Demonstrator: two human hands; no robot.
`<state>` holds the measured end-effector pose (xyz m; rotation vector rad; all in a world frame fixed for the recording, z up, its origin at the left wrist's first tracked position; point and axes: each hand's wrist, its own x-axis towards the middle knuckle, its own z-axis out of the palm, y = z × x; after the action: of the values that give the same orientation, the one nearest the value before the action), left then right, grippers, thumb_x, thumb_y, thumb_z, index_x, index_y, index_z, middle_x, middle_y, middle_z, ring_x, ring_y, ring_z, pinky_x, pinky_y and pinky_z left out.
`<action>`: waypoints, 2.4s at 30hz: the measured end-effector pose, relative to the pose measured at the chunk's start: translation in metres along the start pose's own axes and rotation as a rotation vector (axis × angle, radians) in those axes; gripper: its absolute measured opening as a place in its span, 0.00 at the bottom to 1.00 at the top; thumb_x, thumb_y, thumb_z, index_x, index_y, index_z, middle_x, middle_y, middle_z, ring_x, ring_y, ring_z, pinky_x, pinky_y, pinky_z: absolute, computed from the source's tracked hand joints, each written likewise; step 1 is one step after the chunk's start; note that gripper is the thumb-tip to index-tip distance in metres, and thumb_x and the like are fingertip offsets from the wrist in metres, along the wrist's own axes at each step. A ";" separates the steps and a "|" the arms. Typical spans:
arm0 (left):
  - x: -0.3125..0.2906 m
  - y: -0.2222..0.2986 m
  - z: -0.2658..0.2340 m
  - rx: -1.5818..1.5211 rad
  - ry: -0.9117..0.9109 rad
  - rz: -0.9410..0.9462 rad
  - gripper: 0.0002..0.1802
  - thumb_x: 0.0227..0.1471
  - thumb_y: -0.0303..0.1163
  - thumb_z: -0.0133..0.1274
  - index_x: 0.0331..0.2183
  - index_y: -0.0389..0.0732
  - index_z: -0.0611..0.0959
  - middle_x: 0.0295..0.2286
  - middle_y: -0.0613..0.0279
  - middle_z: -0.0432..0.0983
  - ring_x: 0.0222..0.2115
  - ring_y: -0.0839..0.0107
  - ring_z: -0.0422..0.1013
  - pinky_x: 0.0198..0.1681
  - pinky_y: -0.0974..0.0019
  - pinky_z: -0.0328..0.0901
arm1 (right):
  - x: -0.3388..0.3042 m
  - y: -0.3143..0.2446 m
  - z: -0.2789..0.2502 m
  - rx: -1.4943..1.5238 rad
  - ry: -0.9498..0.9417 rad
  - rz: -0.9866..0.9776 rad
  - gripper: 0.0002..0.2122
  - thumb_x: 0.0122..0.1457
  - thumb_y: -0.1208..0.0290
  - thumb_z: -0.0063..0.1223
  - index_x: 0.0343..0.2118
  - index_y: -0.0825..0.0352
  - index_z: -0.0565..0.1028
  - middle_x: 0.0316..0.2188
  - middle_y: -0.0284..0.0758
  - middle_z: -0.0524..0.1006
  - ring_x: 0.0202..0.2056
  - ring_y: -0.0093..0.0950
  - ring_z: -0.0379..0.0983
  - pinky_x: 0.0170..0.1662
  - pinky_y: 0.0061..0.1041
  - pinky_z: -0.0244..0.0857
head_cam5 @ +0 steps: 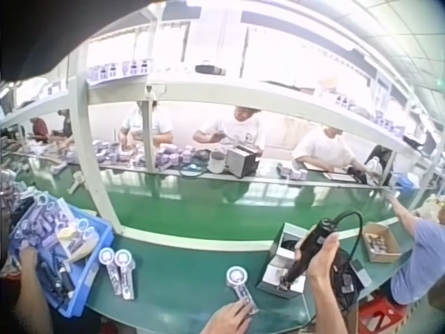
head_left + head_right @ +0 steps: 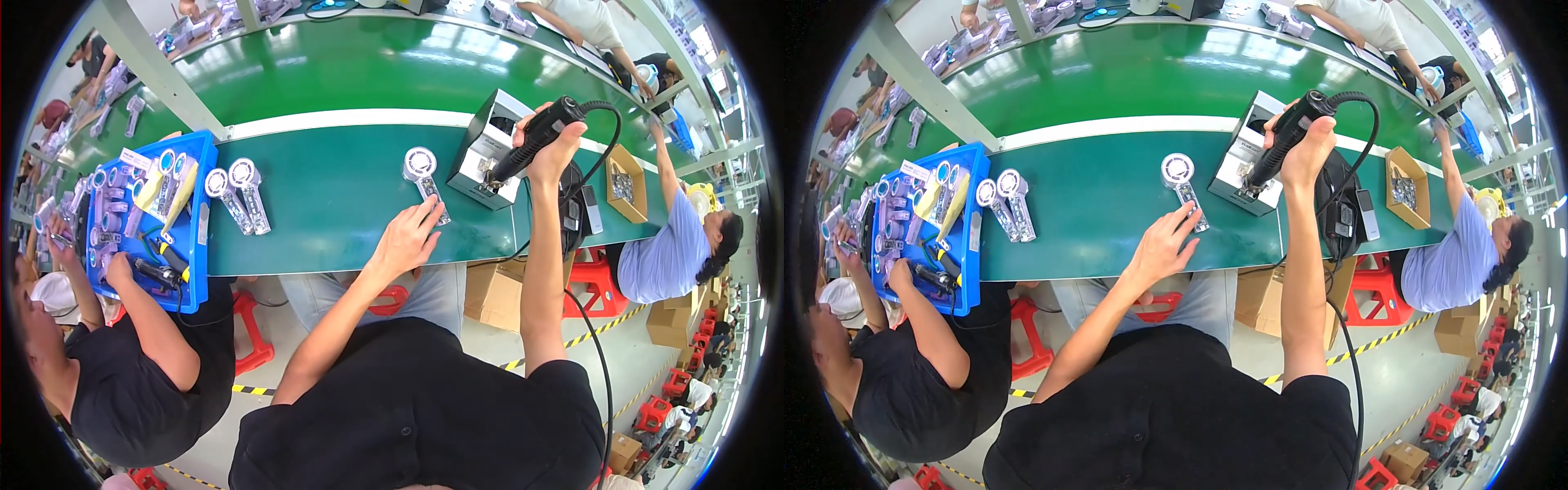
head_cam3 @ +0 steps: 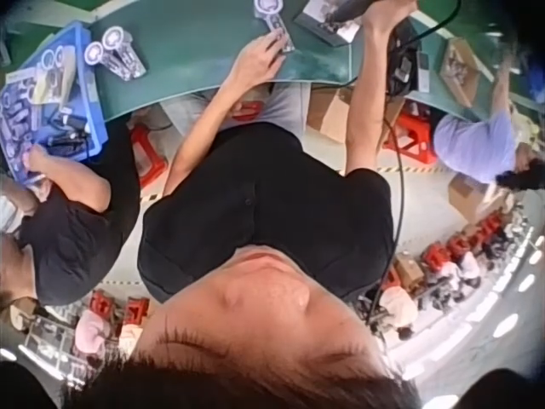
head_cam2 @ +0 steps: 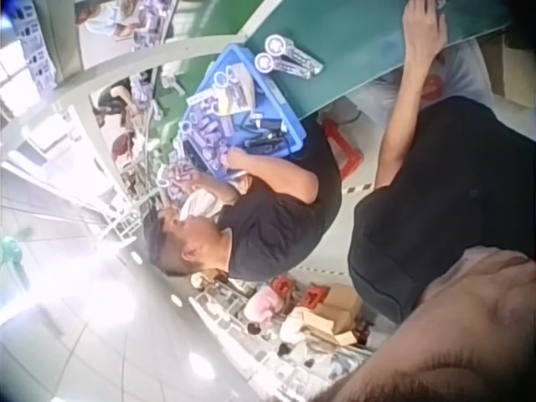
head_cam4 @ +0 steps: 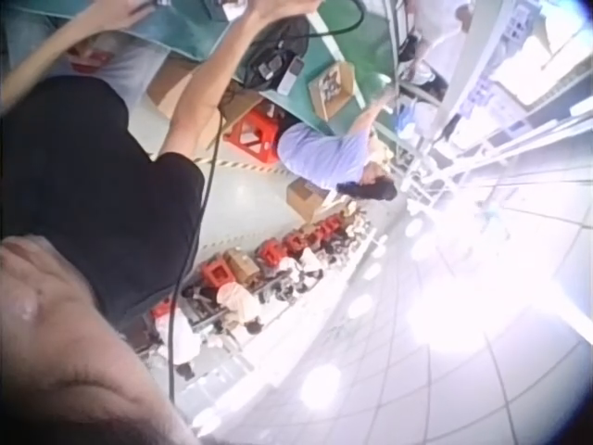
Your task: The person assembles components of a hand-held fan device by hand, using a powered screwdriver to secure plastic casings and PCB boards together.
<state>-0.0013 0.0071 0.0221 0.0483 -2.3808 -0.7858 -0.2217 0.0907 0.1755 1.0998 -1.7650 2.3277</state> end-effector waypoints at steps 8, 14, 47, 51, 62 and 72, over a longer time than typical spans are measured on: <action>-0.001 -0.001 0.000 -0.013 -0.004 -0.016 0.29 0.45 0.26 0.61 0.51 0.33 0.76 0.53 0.48 0.70 0.39 0.54 0.73 0.44 0.57 0.69 | 0.000 0.006 -0.009 0.139 0.023 0.243 0.40 0.55 0.23 0.26 0.37 0.65 0.66 0.17 0.39 0.69 0.16 0.29 0.66 0.23 0.29 0.63; 0.001 -0.001 0.001 -0.033 0.013 0.004 0.28 0.45 0.25 0.60 0.51 0.32 0.76 0.54 0.51 0.69 0.39 0.55 0.73 0.43 0.57 0.69 | -0.060 0.002 0.011 0.340 -0.086 0.267 0.43 0.48 0.18 0.26 0.38 0.63 0.65 0.18 0.40 0.72 0.16 0.30 0.67 0.23 0.32 0.66; 0.006 -0.003 0.000 -0.021 0.027 -0.020 0.20 0.44 0.22 0.56 0.44 0.32 0.81 0.50 0.54 0.72 0.36 0.60 0.71 0.42 0.59 0.68 | -0.123 0.013 0.027 0.426 -0.286 0.110 0.48 0.31 0.17 0.44 0.31 0.71 0.67 0.17 0.38 0.71 0.17 0.28 0.71 0.20 0.23 0.66; 0.005 -0.002 -0.001 -0.055 0.016 -0.056 0.20 0.45 0.22 0.56 0.44 0.32 0.80 0.50 0.54 0.72 0.36 0.59 0.71 0.42 0.58 0.68 | -0.111 0.008 0.025 0.430 -0.321 0.222 0.48 0.32 0.16 0.42 0.31 0.69 0.68 0.18 0.41 0.74 0.17 0.27 0.71 0.21 0.22 0.67; -0.001 -0.007 0.004 -0.050 0.059 -0.025 0.21 0.44 0.22 0.59 0.44 0.34 0.81 0.51 0.54 0.71 0.38 0.59 0.72 0.43 0.59 0.69 | -0.111 0.021 0.018 0.594 -0.378 0.131 0.46 0.39 0.16 0.41 0.31 0.68 0.66 0.15 0.40 0.71 0.14 0.30 0.68 0.21 0.29 0.65; -0.003 -0.011 0.009 -0.001 0.070 -0.025 0.19 0.46 0.23 0.56 0.44 0.35 0.80 0.50 0.58 0.71 0.35 0.64 0.71 0.41 0.62 0.68 | -0.128 0.011 0.031 0.457 -0.352 0.004 0.46 0.39 0.18 0.45 0.33 0.70 0.66 0.16 0.40 0.71 0.15 0.31 0.68 0.22 0.31 0.66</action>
<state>-0.0055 0.0030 0.0087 0.1041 -2.3183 -0.7843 -0.1144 0.1090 0.1009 1.6551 -1.3301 2.7602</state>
